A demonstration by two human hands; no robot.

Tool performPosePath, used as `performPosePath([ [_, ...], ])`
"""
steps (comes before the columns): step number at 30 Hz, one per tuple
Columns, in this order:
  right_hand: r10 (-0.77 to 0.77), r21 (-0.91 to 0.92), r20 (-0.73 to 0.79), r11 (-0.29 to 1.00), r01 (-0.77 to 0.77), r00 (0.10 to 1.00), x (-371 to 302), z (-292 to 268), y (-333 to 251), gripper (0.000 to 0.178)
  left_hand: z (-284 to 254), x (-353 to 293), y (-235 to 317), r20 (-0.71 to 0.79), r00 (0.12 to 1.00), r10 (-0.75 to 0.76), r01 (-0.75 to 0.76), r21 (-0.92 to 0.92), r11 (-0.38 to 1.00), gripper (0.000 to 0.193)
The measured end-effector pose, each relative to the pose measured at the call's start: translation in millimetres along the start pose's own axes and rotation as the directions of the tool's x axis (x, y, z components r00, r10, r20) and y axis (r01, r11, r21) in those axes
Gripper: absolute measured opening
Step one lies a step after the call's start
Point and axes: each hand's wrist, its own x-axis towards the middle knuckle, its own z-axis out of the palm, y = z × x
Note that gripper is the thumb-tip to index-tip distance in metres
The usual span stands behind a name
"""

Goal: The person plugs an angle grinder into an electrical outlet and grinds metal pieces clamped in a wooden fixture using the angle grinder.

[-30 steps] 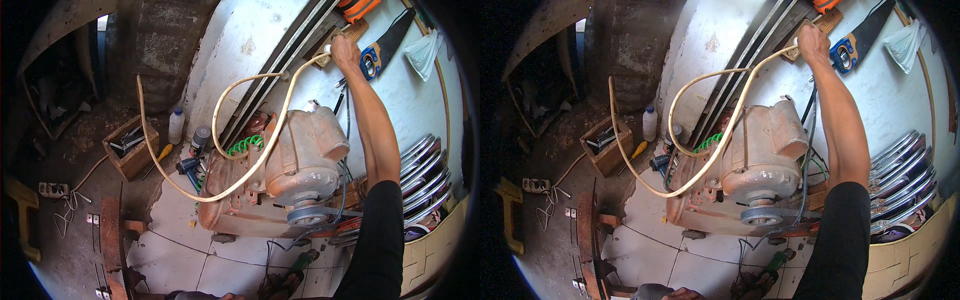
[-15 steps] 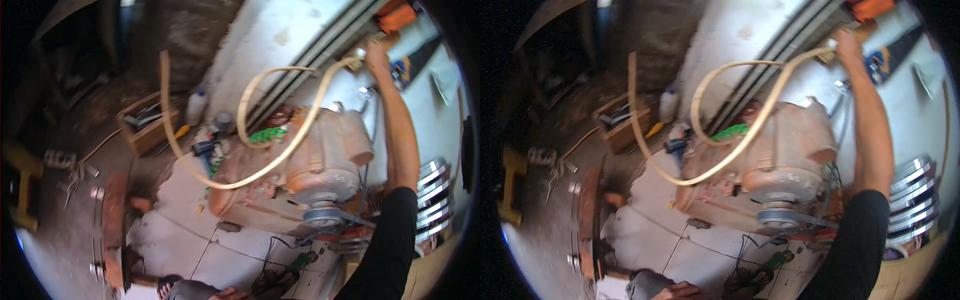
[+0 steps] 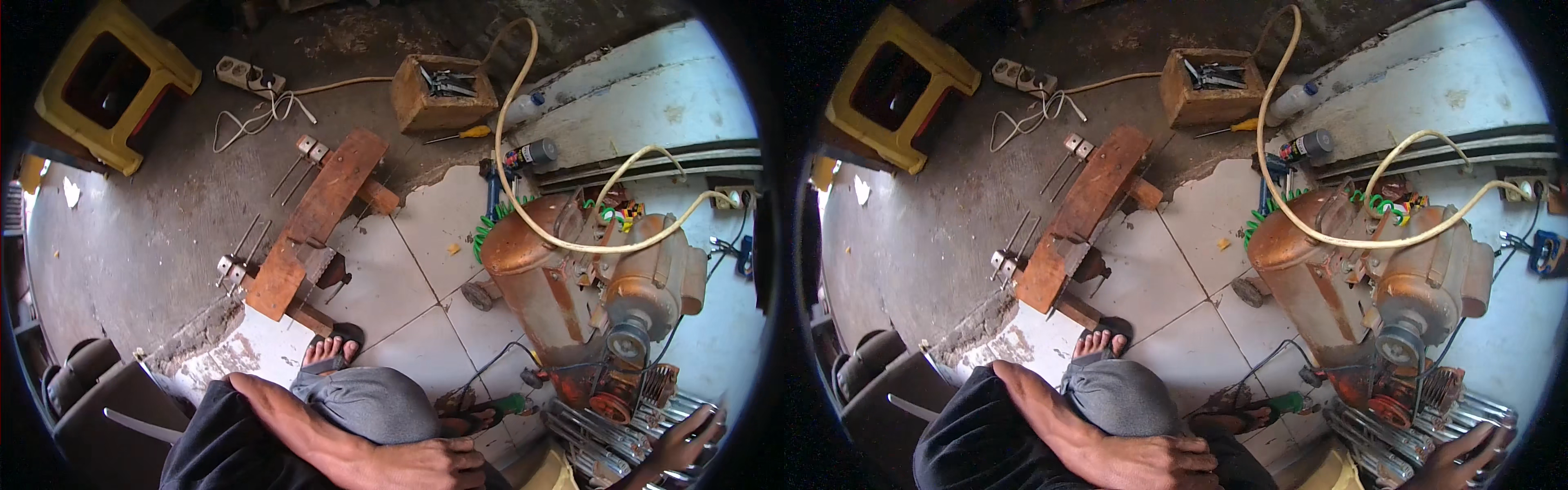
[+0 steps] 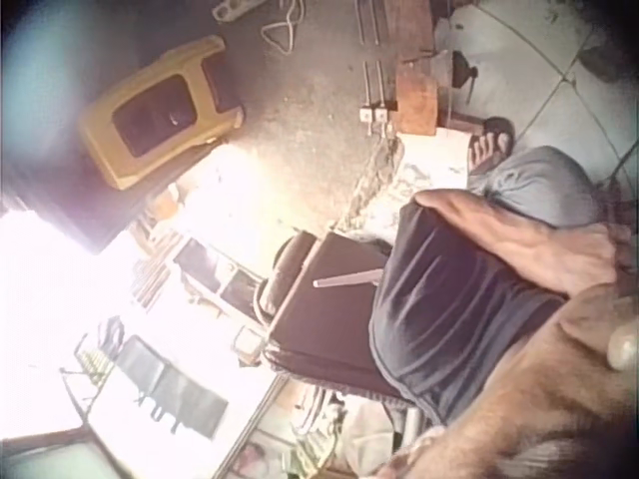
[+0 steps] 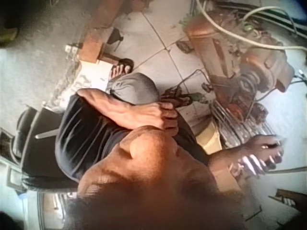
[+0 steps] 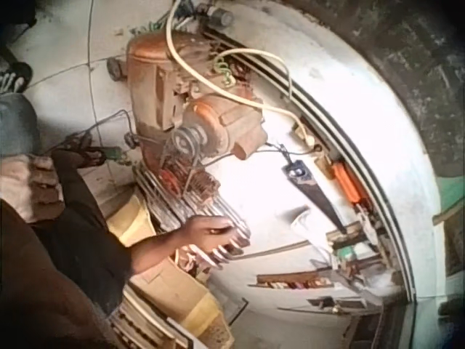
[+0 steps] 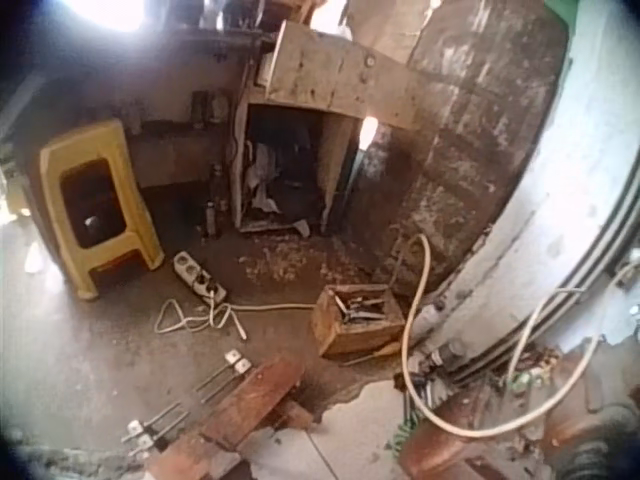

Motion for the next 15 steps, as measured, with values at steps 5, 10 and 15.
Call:
performPosePath([
  [5, 0.412, 0.163, 0.592, 0.780, -0.604, 0.692, -195.8, -33.2, 58.1, 0.034, -24.8, 1.5, 10.8, 0.129, 0.988, 0.081, -0.081, -0.012, 0.997, 0.035],
  [10, 0.555, -0.105, 0.830, 0.244, -0.964, 0.050, -367.6, -3.1, 100.8, 0.034, -58.1, 9.2, 28.6, 0.289, 0.916, 0.277, -0.246, -0.140, 0.959, 0.036],
  [15, 0.445, -0.274, 0.862, 0.004, -0.962, -0.244, -463.9, 38.4, 11.1, 0.041, -67.1, 15.8, 57.4, 0.414, 0.842, 0.345, -0.245, -0.277, 0.929, 0.036],
])
